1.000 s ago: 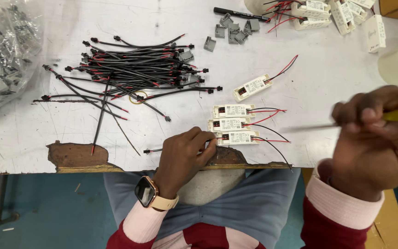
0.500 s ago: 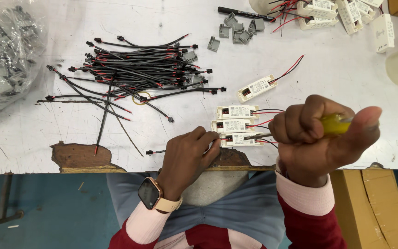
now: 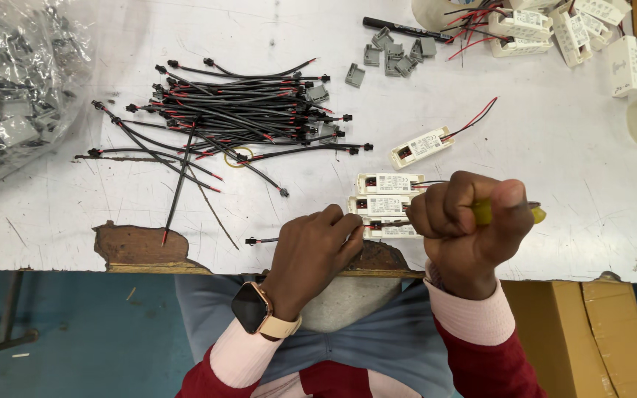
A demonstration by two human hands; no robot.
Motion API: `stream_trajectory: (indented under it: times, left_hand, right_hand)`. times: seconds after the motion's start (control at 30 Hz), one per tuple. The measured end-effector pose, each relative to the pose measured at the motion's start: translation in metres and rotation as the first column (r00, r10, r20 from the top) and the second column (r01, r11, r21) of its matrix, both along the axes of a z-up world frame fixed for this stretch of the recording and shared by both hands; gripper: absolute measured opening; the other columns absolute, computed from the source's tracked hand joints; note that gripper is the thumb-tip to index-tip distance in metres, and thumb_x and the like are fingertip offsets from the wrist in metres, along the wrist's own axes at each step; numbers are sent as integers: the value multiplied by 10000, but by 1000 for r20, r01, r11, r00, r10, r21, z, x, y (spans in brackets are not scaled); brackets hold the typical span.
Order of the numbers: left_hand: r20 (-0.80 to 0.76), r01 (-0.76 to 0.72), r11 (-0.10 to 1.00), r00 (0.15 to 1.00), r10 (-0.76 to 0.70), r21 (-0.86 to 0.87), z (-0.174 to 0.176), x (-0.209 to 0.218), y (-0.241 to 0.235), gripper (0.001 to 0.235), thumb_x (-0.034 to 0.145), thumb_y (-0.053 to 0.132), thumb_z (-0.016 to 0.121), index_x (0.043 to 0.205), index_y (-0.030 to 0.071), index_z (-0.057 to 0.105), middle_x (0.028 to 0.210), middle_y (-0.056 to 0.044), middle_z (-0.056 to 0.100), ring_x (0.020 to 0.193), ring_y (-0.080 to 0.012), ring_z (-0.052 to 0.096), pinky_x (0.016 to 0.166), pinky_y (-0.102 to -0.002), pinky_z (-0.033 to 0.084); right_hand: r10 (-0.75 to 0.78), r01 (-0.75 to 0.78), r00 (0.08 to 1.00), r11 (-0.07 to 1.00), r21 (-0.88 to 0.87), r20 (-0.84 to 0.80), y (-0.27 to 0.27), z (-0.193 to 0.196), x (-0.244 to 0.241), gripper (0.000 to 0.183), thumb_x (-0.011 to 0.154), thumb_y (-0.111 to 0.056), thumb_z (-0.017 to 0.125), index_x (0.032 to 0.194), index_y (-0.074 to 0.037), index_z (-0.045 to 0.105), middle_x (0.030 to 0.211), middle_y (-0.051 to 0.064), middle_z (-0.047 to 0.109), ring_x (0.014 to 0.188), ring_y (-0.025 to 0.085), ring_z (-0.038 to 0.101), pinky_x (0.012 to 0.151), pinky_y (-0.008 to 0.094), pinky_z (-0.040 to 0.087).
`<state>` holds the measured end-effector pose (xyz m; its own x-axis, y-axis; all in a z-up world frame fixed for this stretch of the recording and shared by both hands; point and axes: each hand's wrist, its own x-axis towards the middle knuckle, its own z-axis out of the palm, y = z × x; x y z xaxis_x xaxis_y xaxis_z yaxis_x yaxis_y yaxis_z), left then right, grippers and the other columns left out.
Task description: The person assembles small white electrical components by inserting wires into terminals and tightening them with a yellow screwdriver. They handle multiple units one at a time, moving finished items aside and picking up new ones from the table.
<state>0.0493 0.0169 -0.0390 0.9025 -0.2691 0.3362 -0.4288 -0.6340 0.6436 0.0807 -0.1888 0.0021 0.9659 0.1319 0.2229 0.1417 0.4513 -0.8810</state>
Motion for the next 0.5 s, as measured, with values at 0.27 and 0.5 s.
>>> stream_trajectory:
  times: [0.27,0.5]
  left_hand:
    - [-8,-13,1000,1000,12,-23,1,-1,-1,123,919,171,742,865,68,703,733,-68,605,590,-241,632,524,-387,469]
    - [-16,-18,999,1000,17,-35,1,2,-4,119,915,158,741,870,59,693,743,-71,611,597,-251,637,529,-387,478]
  right_hand:
    - [16,-15,1000,999,-41,15,3,2,2,714,1074,-660,450,609,-142,291,469,-41,244,427,65,147,408,266,160]
    - [-2,5,998,998,-57,66,10,-1,1,670,1095,-575,505,635,-135,297,469,-37,243,398,64,186,383,257,169]
